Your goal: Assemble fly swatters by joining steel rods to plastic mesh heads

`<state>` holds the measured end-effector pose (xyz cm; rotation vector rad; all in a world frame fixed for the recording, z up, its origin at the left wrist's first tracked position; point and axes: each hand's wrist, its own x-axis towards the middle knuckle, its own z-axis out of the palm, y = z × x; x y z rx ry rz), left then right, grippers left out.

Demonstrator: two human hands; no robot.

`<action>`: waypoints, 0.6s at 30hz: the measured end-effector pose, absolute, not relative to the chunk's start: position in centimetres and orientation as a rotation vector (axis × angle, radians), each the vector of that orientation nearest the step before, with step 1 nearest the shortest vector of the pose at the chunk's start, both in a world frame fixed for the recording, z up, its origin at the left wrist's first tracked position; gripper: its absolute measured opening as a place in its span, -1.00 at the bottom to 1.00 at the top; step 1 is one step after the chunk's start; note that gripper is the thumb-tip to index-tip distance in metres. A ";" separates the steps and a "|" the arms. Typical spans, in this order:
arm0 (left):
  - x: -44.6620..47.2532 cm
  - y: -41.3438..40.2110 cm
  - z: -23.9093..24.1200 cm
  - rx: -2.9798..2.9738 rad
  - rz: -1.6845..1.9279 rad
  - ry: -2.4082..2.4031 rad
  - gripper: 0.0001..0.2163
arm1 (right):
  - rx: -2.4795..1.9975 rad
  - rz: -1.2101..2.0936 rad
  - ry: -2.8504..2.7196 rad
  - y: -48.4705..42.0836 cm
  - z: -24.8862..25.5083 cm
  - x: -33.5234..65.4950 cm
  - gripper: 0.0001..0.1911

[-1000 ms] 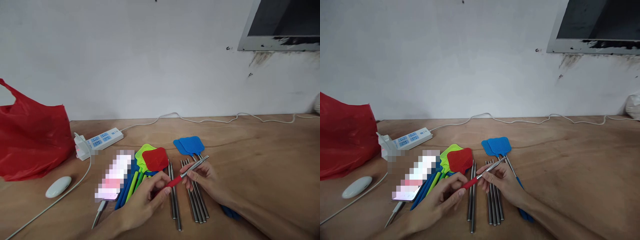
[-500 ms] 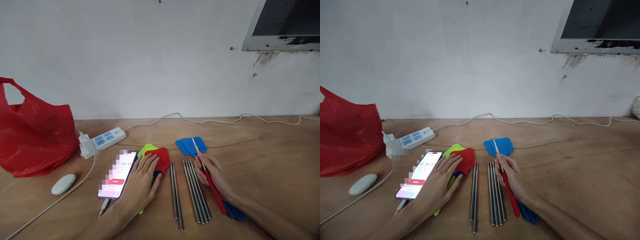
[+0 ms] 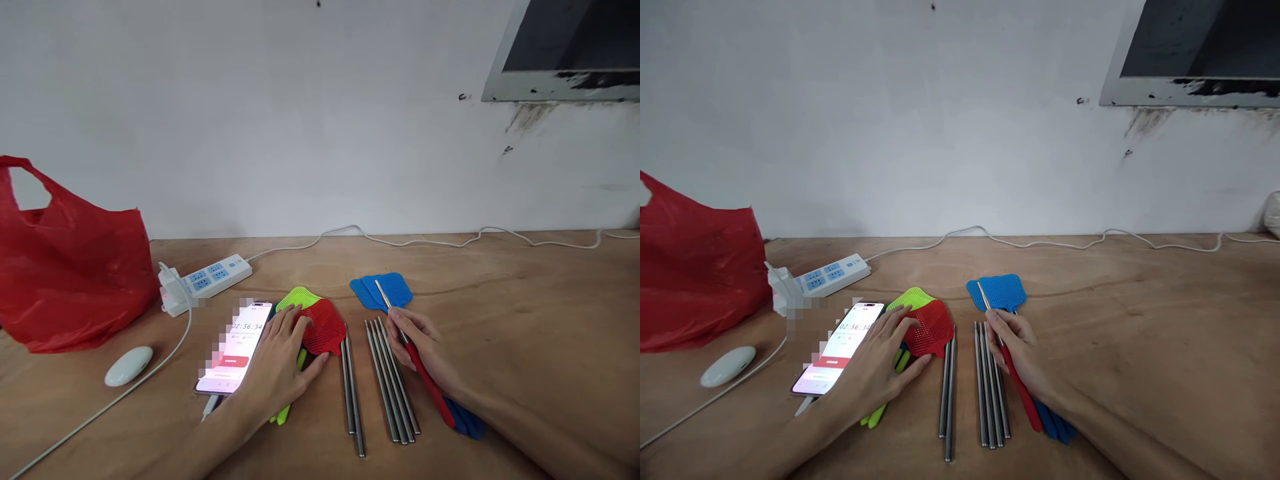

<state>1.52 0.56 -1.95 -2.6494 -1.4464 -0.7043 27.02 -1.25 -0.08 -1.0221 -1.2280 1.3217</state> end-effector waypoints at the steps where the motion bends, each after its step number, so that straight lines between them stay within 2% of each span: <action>1: 1.5 0.7 -2.0 -2.651 -0.711 -1.446 -0.62 | -1.032 1.325 -1.233 -1.3 0.0 27.0 -0.48; 6: 1.4 1.1 -1.1 -2.708 -0.770 -1.485 -0.65 | -1.090 1.329 -1.299 -1.4 0.2 26.9 -0.53; 10: 1.4 1.0 -0.3 -2.736 -0.823 -1.563 -0.64 | -1.131 1.370 -1.297 -1.4 0.0 26.7 -0.45; 18: 1.7 0.6 0.4 -2.673 -1.187 -1.664 -0.61 | -1.096 1.546 -1.405 -1.6 0.2 27.0 -0.47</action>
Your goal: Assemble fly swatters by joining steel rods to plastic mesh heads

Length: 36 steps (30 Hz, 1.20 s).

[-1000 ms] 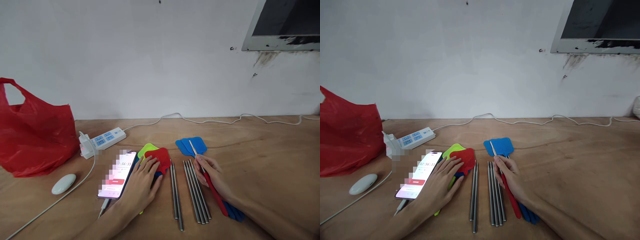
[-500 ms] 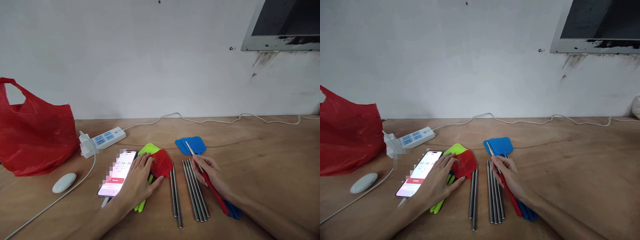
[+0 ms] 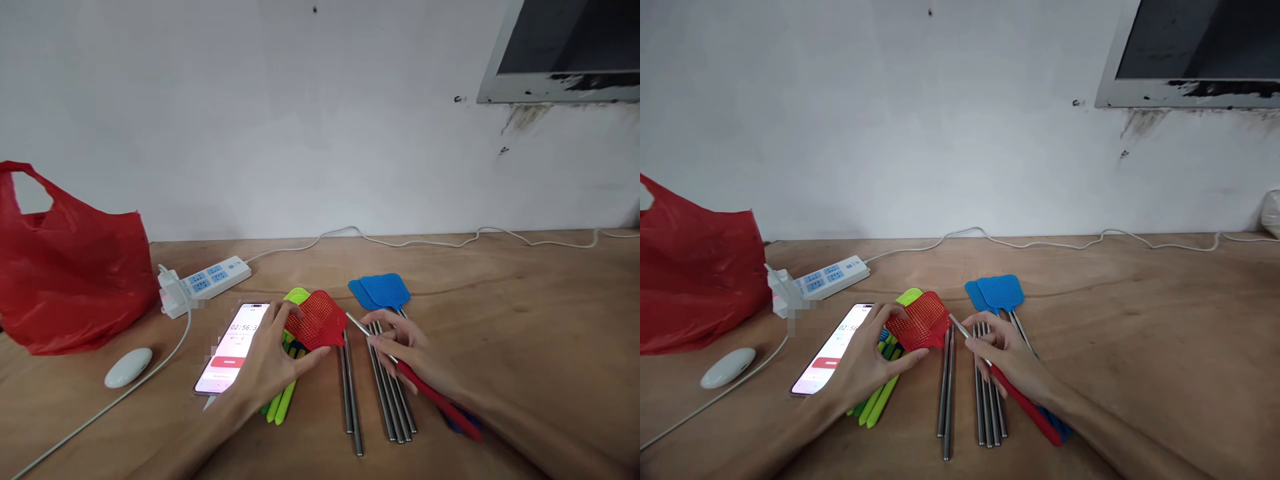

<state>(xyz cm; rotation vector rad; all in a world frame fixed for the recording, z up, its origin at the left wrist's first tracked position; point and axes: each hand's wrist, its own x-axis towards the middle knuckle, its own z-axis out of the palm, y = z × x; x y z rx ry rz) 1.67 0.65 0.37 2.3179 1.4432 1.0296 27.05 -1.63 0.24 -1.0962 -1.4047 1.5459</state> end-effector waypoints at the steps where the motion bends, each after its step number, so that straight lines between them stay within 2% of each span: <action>1: 1.7 0.6 0.4 2.283 1.051 1.453 -0.60 | -1.091 1.586 -1.432 -1.7 0.4 27.1 -0.47; 8: 1.6 0.4 0.6 2.168 1.047 1.466 -0.66 | -1.051 1.643 -1.447 -2.2 0.4 27.3 -0.55; 22: 1.7 0.2 0.4 2.155 1.114 1.440 -0.64 | -1.052 1.655 -1.462 -2.3 0.1 27.4 -0.61; 25: 1.8 0.1 0.4 2.138 1.168 1.403 -0.58 | -1.049 1.655 -1.458 -2.3 0.1 27.5 -0.62; 27: 1.8 0.1 0.5 2.051 1.241 1.345 -0.55 | -1.047 1.645 -1.451 -2.3 0.1 27.5 -0.63; 32: 1.8 0.5 0.6 1.661 1.393 1.219 -0.64 | -1.072 1.617 -1.429 -2.2 -0.3 27.4 -0.60; 36: 1.4 1.3 0.2 1.502 1.335 1.215 -0.43 | -1.075 1.631 -1.429 -2.0 -0.4 27.2 -0.58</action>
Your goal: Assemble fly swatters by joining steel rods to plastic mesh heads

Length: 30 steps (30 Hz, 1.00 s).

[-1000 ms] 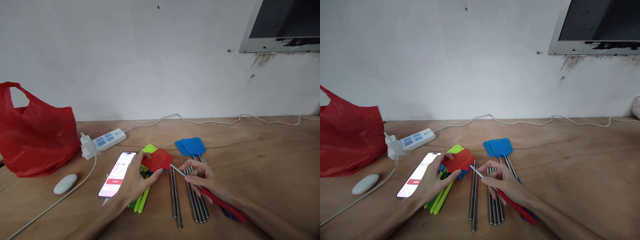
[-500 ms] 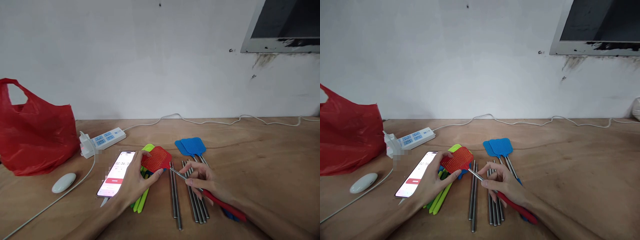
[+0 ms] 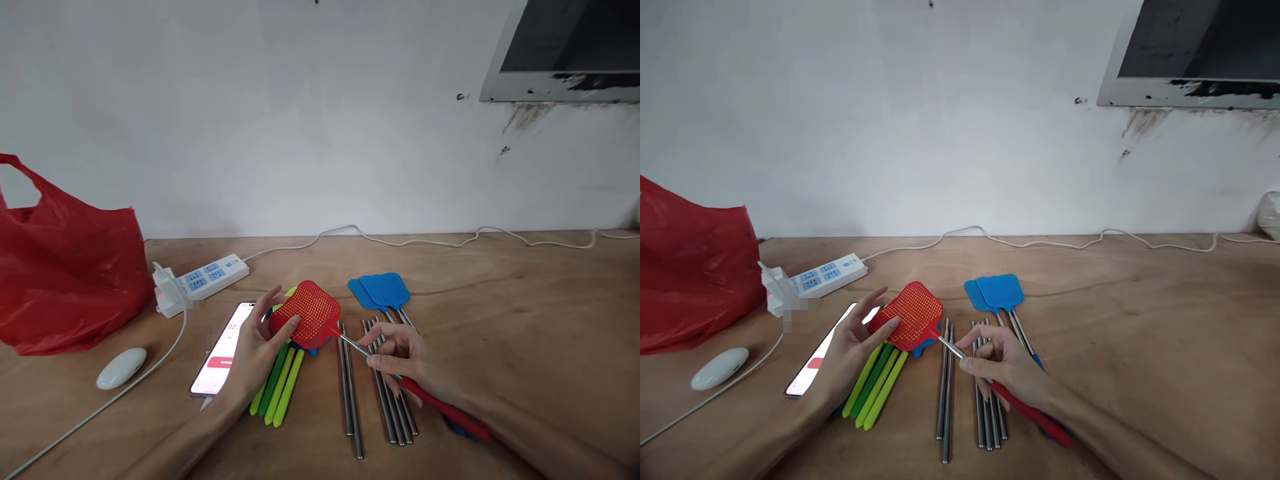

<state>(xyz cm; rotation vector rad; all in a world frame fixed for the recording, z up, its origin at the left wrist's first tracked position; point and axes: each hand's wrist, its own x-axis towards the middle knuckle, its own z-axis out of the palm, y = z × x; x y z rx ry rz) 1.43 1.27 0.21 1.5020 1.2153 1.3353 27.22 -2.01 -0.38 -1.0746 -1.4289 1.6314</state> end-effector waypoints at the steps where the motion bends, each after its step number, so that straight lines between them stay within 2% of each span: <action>1: 1.4 1.4 0.1 1.480 1.318 1.224 -0.40 | -1.079 1.633 -1.425 -2.0 -0.3 27.2 -0.58; 20: 2.4 0.0 0.7 1.428 1.305 1.128 -0.45 | -1.076 1.643 -1.395 -2.5 -0.2 26.6 -0.55; 26: 2.3 0.1 1.7 1.120 1.228 0.882 -0.46 | -1.034 1.580 -1.370 -1.8 -0.1 27.7 -0.58; 30: 2.5 -0.2 1.8 0.882 1.152 0.755 -0.52 | -1.005 1.415 -1.153 -1.2 -0.4 27.8 -0.58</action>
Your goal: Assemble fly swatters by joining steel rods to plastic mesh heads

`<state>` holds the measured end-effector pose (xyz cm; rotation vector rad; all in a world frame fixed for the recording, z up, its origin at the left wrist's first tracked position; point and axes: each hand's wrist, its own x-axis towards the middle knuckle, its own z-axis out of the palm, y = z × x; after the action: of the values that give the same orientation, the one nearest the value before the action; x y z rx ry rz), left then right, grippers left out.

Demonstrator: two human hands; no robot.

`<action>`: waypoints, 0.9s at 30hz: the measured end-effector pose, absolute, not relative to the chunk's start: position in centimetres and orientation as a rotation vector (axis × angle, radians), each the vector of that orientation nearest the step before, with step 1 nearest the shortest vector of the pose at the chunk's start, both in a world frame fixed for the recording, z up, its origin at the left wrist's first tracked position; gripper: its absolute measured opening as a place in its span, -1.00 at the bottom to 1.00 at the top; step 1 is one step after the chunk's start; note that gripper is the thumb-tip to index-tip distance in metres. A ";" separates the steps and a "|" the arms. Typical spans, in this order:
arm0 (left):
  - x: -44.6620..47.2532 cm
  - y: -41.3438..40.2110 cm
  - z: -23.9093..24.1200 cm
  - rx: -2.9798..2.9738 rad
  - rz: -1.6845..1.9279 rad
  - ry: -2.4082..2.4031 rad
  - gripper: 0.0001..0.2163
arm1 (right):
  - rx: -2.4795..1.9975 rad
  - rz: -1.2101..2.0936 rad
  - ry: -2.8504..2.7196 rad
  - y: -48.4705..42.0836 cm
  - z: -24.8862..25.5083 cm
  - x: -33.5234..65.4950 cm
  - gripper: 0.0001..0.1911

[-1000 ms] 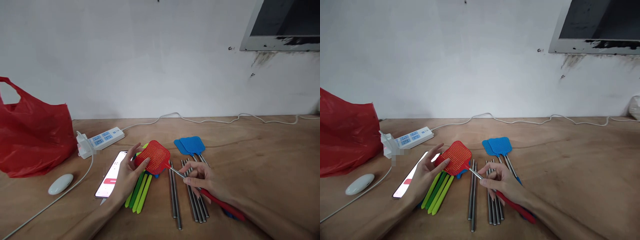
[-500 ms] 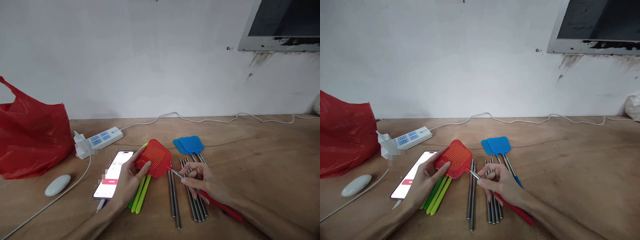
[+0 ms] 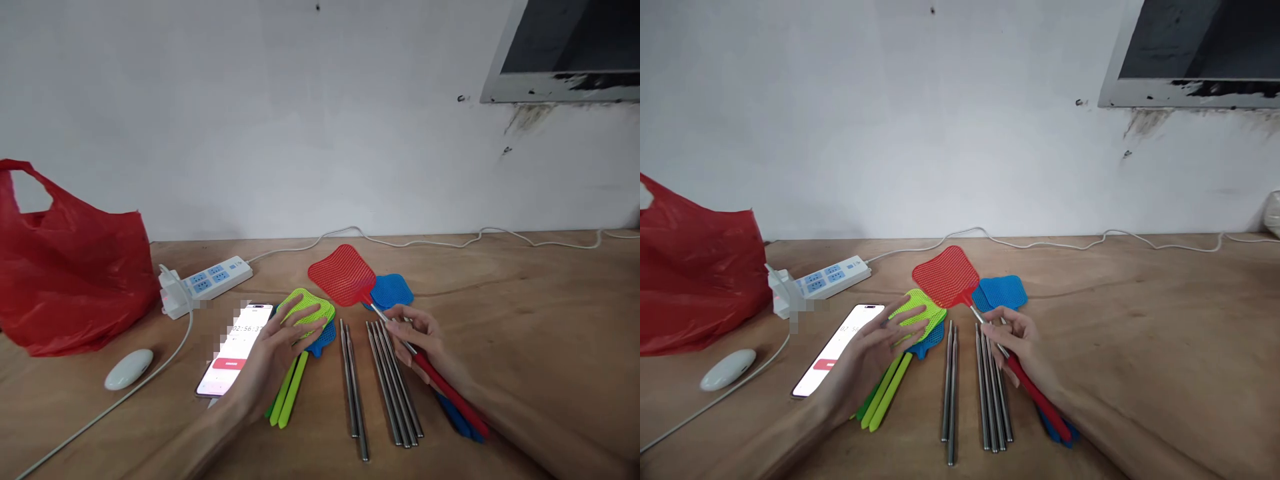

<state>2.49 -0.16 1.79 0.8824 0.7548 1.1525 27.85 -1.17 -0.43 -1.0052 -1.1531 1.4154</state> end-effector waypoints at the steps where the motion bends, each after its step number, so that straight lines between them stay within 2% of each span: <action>1: 2.5 -0.3 1.7 0.876 1.108 0.741 -0.56 | -1.003 1.373 -1.093 -1.1 -0.5 27.8 -0.58; 9: 2.9 -1.2 1.0 1.024 0.933 0.665 -0.76 | -1.019 1.328 -0.970 -0.8 -0.8 27.6 -0.58; 20: 2.7 -1.1 1.0 1.043 0.978 0.830 -0.77 | -1.115 1.394 -1.115 -0.7 -0.2 27.4 -0.50; 27: 2.4 -0.9 1.2 1.058 1.046 0.754 -0.77 | -1.113 1.397 -1.145 -0.6 -0.7 27.5 -0.51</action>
<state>2.39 -0.87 1.23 1.0577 0.7536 1.0461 27.46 -0.64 -0.69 -1.1129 -1.1451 1.3971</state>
